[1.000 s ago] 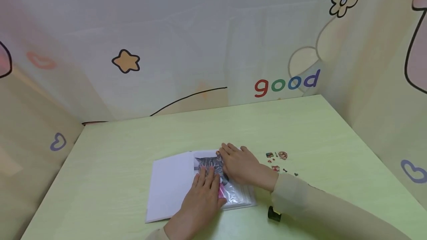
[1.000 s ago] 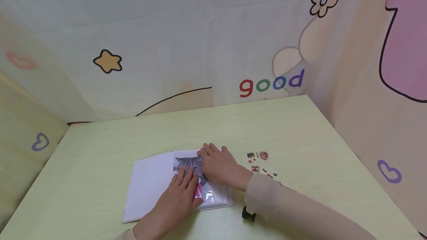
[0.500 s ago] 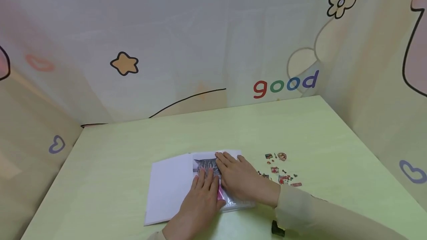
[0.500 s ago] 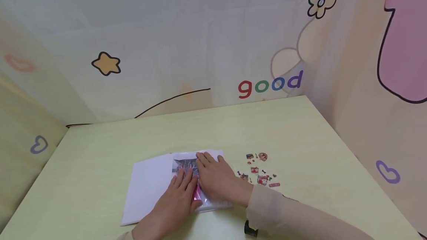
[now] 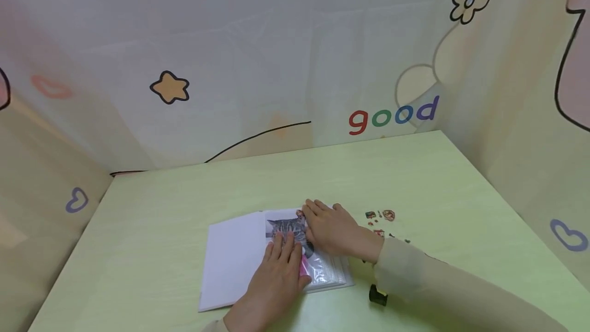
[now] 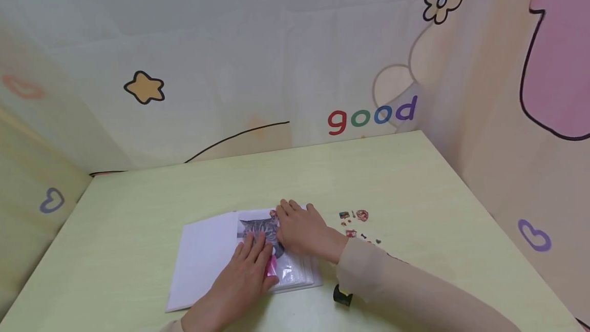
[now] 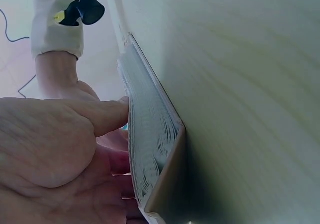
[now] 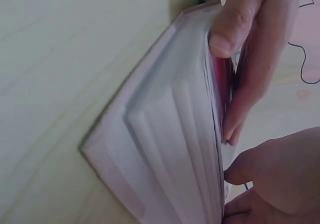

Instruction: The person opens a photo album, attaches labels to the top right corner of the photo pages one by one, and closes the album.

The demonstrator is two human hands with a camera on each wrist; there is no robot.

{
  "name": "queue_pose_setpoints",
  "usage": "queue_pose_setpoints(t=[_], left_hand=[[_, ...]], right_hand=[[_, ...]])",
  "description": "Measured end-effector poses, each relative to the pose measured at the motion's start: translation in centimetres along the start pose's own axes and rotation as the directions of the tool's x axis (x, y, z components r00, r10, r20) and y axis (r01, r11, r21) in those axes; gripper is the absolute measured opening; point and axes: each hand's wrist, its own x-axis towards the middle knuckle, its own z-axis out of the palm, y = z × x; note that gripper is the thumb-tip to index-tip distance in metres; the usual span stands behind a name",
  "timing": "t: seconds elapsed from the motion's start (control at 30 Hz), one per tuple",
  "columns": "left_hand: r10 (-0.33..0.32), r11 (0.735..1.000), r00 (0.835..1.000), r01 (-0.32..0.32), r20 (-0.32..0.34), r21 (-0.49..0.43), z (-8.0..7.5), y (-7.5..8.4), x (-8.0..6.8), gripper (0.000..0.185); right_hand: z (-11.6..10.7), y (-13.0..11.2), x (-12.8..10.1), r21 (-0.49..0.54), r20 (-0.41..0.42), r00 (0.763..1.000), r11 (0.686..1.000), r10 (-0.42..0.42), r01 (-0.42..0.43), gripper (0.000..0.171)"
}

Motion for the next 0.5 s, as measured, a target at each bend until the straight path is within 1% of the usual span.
queue_pose_setpoints(t=[0.17,0.3,0.43,0.5], left_hand=[[0.016,1.000,1.000,-0.016,-0.023,0.001,0.0,-0.1,-0.1,0.066],[0.026,1.000,0.999,-0.026,-0.036,0.007,0.1,-0.2,-0.1,0.066],[0.019,1.000,0.999,-0.018,-0.027,0.010,0.1,-0.2,-0.1,0.066],[0.015,1.000,1.000,-0.015,-0.022,0.006,0.0,-0.2,-0.1,0.066]], right_hand=[[-0.3,0.5,0.5,0.054,0.018,1.000,0.998,0.009,-0.010,0.060],[-0.1,1.1,0.9,0.109,0.028,0.999,0.994,0.020,-0.023,0.063],[0.3,1.6,1.1,0.146,0.006,0.998,0.988,0.059,-0.059,0.069],[0.4,1.7,1.0,0.156,-0.028,0.998,0.986,0.065,-0.059,0.071]])
